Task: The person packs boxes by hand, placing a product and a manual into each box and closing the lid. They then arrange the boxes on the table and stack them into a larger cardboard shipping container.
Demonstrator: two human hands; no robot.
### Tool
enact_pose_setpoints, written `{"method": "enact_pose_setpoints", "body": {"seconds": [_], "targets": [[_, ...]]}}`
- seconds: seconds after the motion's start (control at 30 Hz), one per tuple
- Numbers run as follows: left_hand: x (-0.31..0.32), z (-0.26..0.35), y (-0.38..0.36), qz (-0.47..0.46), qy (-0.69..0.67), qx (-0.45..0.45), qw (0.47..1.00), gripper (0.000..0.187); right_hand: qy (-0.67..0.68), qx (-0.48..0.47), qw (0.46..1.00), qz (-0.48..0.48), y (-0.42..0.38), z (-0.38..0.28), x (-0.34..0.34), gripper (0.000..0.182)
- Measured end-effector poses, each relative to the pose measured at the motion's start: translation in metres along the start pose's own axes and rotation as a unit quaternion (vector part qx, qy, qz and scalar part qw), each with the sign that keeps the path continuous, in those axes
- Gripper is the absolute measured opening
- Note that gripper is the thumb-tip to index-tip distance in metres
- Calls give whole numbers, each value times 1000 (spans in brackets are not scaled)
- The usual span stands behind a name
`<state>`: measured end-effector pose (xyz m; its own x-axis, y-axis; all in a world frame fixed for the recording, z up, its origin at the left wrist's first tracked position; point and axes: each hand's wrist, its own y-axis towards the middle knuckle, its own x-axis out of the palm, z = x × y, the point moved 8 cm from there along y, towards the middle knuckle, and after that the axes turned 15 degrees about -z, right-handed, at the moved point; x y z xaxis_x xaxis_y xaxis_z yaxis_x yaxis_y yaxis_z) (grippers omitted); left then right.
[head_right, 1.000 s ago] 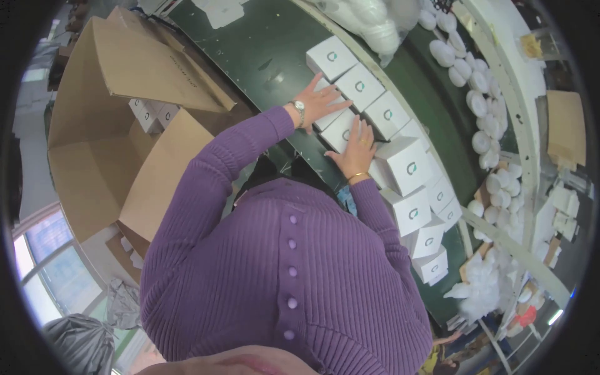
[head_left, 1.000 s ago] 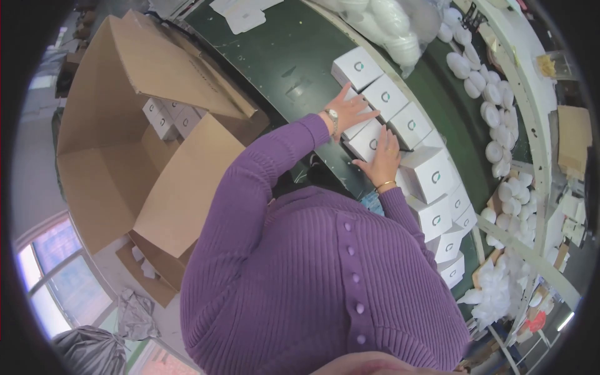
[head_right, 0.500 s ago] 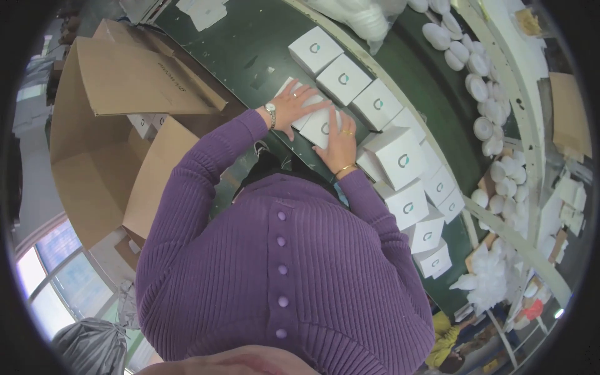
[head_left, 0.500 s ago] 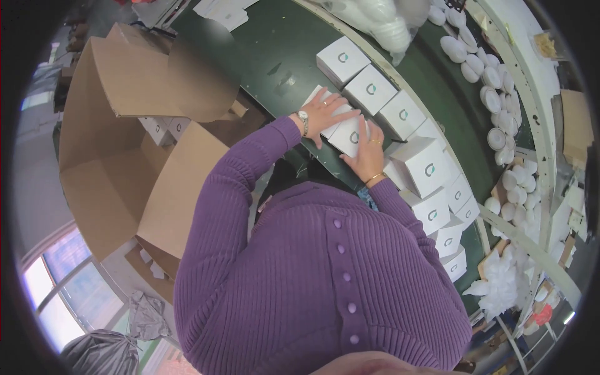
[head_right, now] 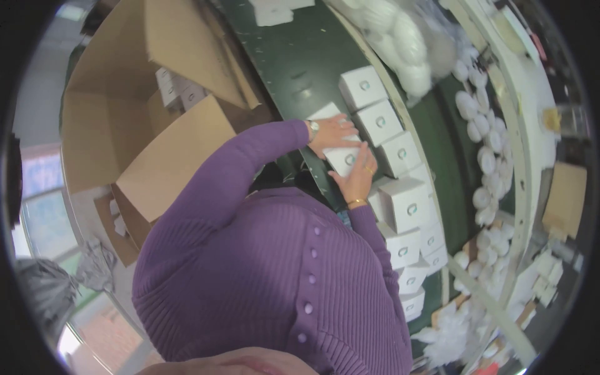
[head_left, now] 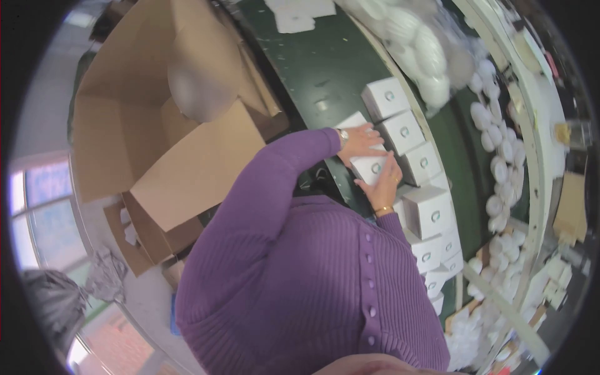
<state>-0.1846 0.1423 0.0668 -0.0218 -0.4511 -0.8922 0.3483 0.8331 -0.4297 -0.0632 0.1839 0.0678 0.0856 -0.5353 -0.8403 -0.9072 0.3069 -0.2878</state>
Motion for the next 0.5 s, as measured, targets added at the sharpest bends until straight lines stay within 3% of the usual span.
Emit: {"method": "enact_pose_setpoints", "body": {"seconds": [0.2, 0.3, 0.4, 0.5], "targets": [[-30, 20, -34, 65, 19, -3, 998, 113, -9, -3, 1000, 15, -24, -14, -19, 131], [-63, 42, -85, 144, 53, -47, 987, 111, -5, -64, 995, 81, -57, -49, -63, 130], [-96, 55, -160, 258, 9, -107, 960, 115, 115, -168, 960, 190, -86, -81, -113, 110], [-119, 68, -255, 352, -53, -179, 917, 77, 144, -265, 913, 274, -83, -97, -135, 84]]}}
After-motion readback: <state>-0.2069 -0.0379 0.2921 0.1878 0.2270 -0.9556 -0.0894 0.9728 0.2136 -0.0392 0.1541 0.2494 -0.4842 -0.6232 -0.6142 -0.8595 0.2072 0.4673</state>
